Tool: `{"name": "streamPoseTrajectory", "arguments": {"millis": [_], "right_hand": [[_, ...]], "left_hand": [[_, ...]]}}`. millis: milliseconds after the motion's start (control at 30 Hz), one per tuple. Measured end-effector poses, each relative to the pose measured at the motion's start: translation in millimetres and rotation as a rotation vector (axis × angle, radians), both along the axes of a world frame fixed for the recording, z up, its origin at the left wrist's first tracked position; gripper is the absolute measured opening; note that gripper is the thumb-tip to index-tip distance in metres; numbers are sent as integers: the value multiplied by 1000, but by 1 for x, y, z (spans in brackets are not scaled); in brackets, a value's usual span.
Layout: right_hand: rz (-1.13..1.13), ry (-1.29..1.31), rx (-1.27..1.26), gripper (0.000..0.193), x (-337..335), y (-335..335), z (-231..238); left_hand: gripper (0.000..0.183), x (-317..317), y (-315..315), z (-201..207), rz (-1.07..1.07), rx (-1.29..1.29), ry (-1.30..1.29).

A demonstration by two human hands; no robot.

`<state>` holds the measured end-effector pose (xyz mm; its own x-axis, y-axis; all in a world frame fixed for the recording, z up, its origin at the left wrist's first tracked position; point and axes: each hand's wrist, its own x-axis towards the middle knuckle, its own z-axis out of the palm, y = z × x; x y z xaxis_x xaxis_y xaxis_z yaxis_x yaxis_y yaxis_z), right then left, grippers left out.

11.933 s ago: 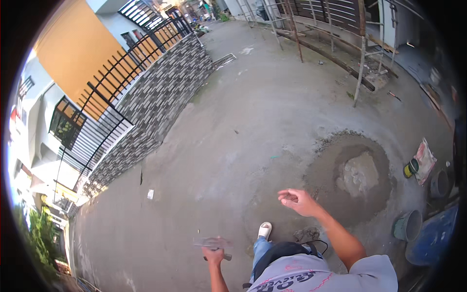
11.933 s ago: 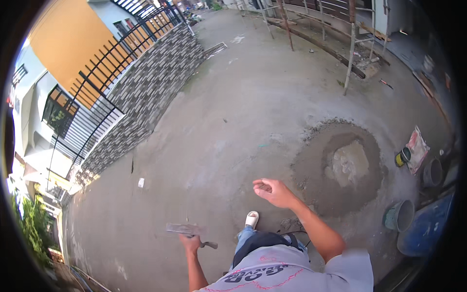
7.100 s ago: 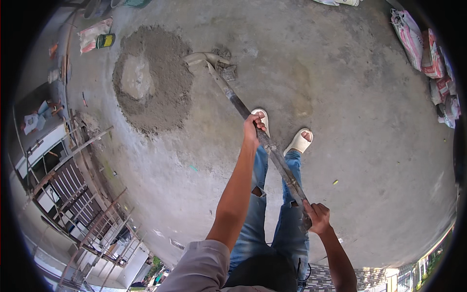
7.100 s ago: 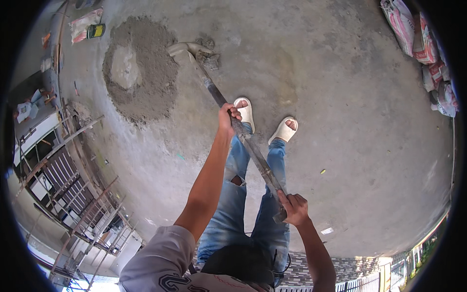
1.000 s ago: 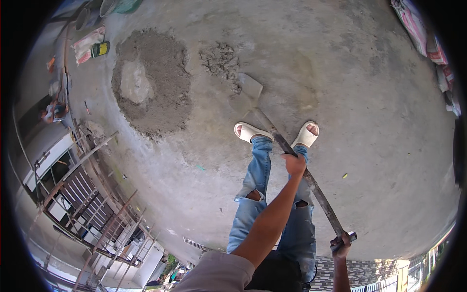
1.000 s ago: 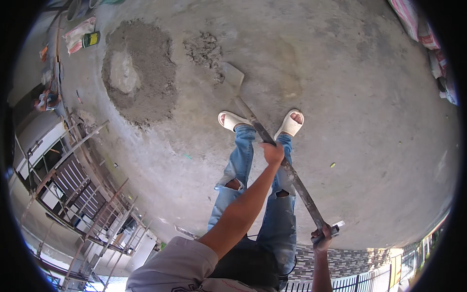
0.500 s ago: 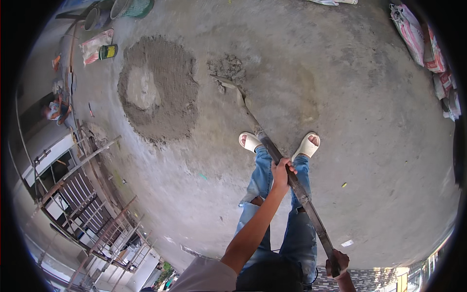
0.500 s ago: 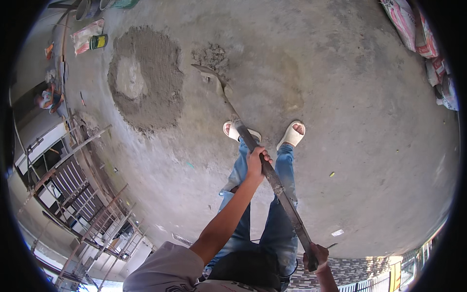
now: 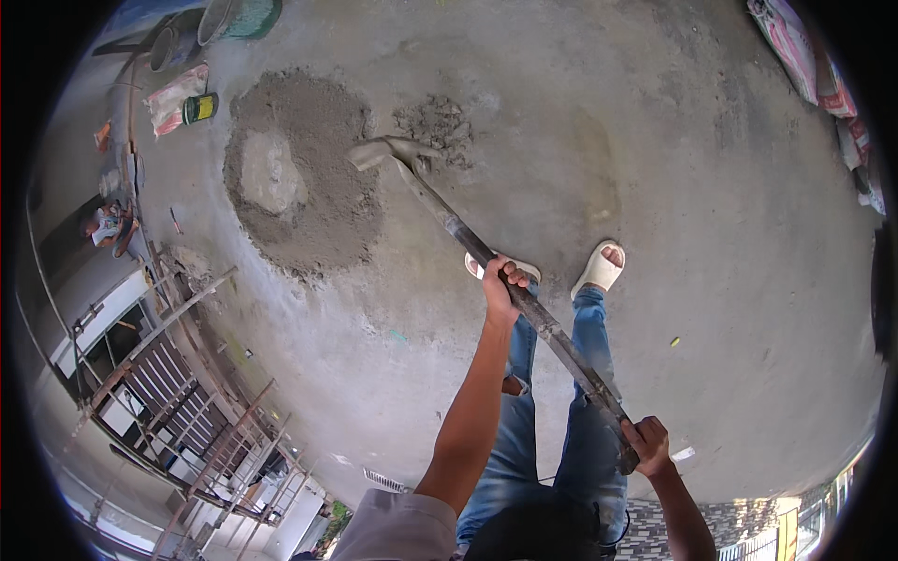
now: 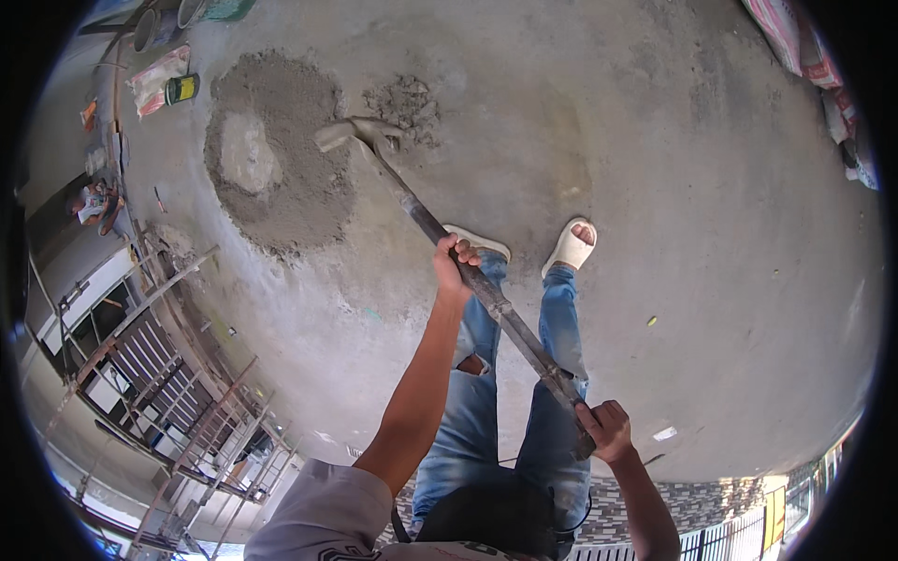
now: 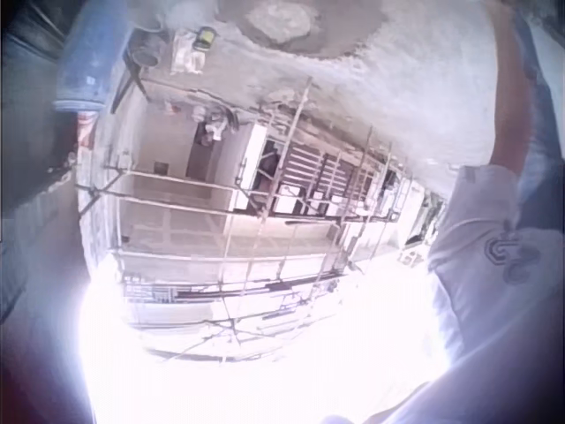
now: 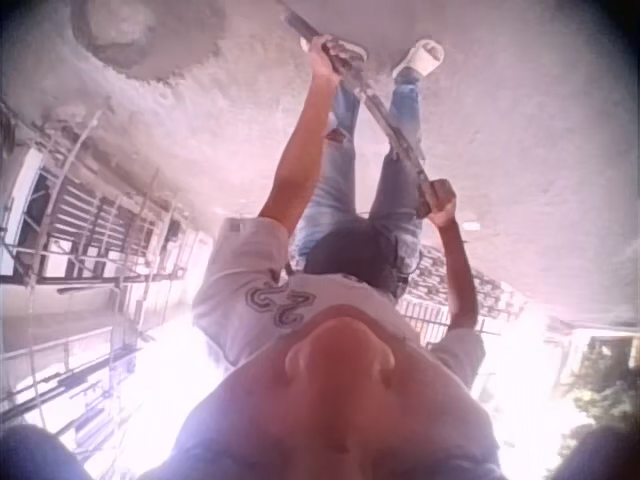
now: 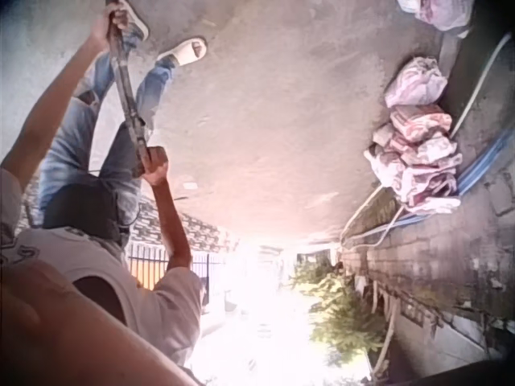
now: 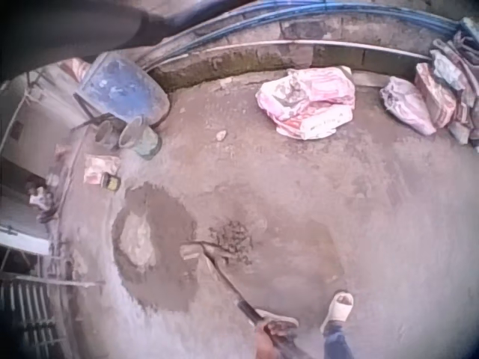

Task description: Mixing cement and sand with water using a shovel and bucket.

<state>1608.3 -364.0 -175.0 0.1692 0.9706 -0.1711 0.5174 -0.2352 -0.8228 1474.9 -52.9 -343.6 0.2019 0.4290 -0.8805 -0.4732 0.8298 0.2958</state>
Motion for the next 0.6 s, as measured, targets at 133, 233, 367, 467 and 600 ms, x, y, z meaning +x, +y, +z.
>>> {"name": "streamPoseTrajectory", "arguments": {"millis": [133, 233, 367, 467, 600], "right_hand": [[67, -49, 26, 54, 9, -25, 15], [30, -31, -61, 55, -6, -5, 5], [8, -36, 3, 54, 3, -15, -13], [45, -25, 37, 57, 21, -22, 11], [18, -24, -30, 59, 7, -31, 14]], "left_hand": [[11, 17, -21, 31, -22, -37, -149], [9, 7, -12, -10, -73, -76, 31], [8, 16, -12, -13, -84, -77, 114], [7, 30, -27, 25, -32, -62, -2], [7, 39, -24, 24, -73, -22, 92]]}}
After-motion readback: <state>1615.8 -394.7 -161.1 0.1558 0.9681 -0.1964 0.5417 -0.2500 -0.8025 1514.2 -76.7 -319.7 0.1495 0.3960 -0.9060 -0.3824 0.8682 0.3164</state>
